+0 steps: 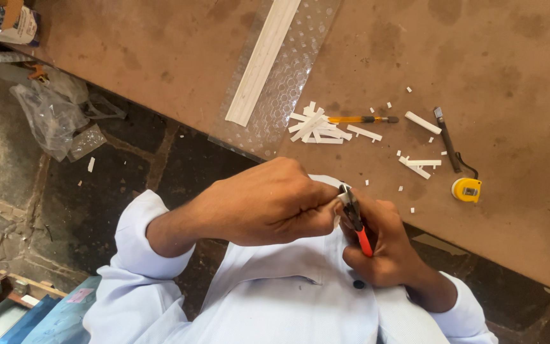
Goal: The person repeatedly picks up short white plastic strips and uses red-handled pliers to trim small pieces from their ends. The trimmed pieces accumulate on the workbench. The person handles the strips one at a time and places the trimmed pieces back on the table.
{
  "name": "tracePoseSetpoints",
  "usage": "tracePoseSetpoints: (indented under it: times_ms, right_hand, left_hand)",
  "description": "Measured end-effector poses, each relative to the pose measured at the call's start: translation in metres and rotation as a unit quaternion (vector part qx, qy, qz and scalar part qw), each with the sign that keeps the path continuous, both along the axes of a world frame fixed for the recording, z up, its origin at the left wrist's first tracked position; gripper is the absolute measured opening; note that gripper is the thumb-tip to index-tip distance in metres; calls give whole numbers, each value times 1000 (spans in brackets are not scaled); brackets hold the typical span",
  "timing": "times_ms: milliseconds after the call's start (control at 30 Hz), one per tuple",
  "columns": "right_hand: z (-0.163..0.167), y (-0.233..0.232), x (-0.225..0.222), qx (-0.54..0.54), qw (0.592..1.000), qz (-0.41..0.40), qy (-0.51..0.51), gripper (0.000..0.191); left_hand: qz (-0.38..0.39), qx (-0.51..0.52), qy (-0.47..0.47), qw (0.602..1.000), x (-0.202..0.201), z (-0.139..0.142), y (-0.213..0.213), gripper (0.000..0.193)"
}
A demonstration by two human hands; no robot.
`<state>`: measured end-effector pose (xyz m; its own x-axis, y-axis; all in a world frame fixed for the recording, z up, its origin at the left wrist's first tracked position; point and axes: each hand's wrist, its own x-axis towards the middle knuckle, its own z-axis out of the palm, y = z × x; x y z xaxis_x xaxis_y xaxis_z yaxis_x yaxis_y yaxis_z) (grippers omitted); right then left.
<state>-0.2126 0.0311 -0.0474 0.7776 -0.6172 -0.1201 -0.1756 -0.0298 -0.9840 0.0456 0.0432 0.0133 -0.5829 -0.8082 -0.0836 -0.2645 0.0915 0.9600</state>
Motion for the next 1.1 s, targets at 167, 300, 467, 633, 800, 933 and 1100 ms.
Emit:
tracePoseSetpoints:
  times_ms: [167,300,467,633,800,933,1100]
  right_hand:
    - [-4,0,0,23,999,-16,19,46]
    - [-5,6,3,64,996,-31,60,42]
    - [8,9,3,112,990,-12,84,39]
    - [18,12,7,-25,993,-24,116,38]
    - [13,13,10,-117,975,-67,179,23]
    - [5,12,7,-223,959,-71,160,23]
    - [-3,9,2,-283,938,-66,189,20]
  left_hand:
    - [21,-21,-37,999,0,-2,-2,22]
    - [50,-25,-32,998,-1,-5,2,24]
    - [74,-25,-48,996,-3,-14,6,26]
    - [99,-26,-70,992,-7,-21,8,27]
    - [100,-47,-83,990,-11,-21,8,29]
    - [105,-38,-66,991,-12,-21,9,30]
    - [97,6,-43,994,-13,-24,10,27]
